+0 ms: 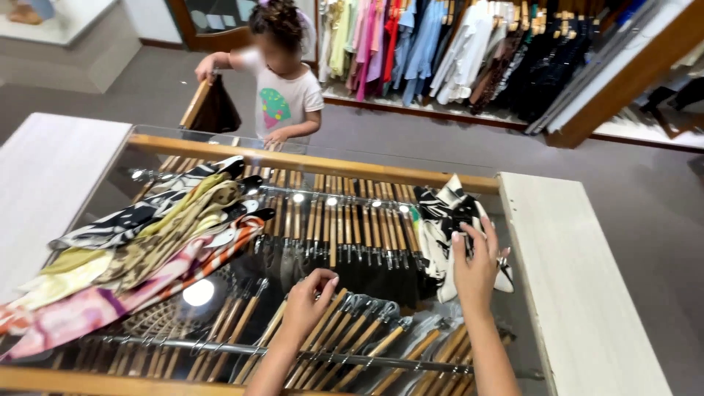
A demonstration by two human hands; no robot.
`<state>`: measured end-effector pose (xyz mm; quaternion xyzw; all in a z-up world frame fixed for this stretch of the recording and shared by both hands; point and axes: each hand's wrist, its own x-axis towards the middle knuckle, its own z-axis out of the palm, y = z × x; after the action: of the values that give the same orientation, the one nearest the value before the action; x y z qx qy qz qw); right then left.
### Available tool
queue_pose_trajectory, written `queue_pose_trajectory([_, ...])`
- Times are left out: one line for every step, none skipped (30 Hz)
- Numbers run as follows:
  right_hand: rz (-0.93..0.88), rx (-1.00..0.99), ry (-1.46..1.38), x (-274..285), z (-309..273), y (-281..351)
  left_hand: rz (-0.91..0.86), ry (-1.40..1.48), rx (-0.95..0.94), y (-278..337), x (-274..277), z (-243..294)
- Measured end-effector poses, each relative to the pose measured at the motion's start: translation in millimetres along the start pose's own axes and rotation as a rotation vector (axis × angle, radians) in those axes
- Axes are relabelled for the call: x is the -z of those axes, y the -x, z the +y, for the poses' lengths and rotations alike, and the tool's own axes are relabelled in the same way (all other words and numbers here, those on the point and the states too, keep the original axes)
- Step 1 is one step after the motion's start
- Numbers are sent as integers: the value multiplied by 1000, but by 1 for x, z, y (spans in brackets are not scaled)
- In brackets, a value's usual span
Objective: Folding and arranging various patterned scarves on a glass display counter in a clothing store.
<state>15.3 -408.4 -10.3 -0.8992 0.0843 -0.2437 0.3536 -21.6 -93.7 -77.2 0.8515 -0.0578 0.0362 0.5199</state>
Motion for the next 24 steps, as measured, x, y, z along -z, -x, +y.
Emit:
queue_pose_trajectory([-15,149,-9,-6,-10,13,6,99,-42,-3,5,3])
queue_pose_trajectory([-37,164,-30,-23,-14,31,33,85,-28,-9,14,-5])
queue_pose_trajectory([-109,236,11,-36,-17,50,212,-176,-187,-15,22,-12])
queue_pose_trajectory([-179,312,51,-50,-19,68,384,-444,-344,-22,30,-19])
queue_pose_trajectory([-189,316,39,-64,-20,86,390,-457,-334,-31,41,-32])
queue_pose_trajectory([-249,303,-41,-78,-20,103,485,-561,-264,-40,51,-45])
queue_pose_trajectory([-299,284,-114,-90,-19,118,574,-658,-202,-53,59,-56])
queue_pose_trajectory([-299,283,-120,-90,-24,121,574,-665,-202,-62,68,-64])
queue_pose_trajectory([-328,297,-98,-90,-28,123,607,-782,-164,-70,77,-71])
queue_pose_trajectory([-356,311,-76,-90,-32,125,638,-900,-124,-79,86,-78])
queue_pose_trajectory([-355,303,-80,-91,-30,124,632,-905,-128,-87,89,-86])
queue_pose_trajectory([-366,287,-88,-92,-28,123,626,-933,-98,-94,93,-94])
queue_pose_trajectory([-374,273,-94,-93,-24,119,624,-958,-71,-105,95,-100])
queue_pose_trajectory([-368,269,-96,-93,-25,121,621,-959,-78,-103,98,-95])
queue_pose_trajectory([-369,238,-106,-93,-24,120,608,-1009,-108,-105,100,-89])
queue_pose_trajectory([-369,208,-117,-93,-24,120,595,-1059,-139,-105,103,-83])
queue_pose_trajectory([-368,207,-116,-93,-22,119,595,-1058,-140,-101,103,-72])
queue_pose_trajectory([-349,175,-167,-92,-20,119,607,-941,-184,-96,103,-61])
queue_pose_trajectory([-330,141,-221,-94,-19,119,617,-828,-229,-92,105,-51])
queue_pose_trajectory([-328,139,-223,-92,-22,117,615,-829,-231,-85,106,-32])
queue_pose_trajectory([-328,134,-244,-89,-25,117,591,-534,-183,-77,105,-14])
queue_pose_trajectory([-329,130,-265,-87,-28,118,557,-241,-133,-68,105,4])
queue_pose_trajectory([-326,127,-264,-81,-43,111,553,-240,-135,-60,103,17])
queue_pose_trajectory([-411,32,-332,-75,-59,104,528,-186,-175,-52,102,31])
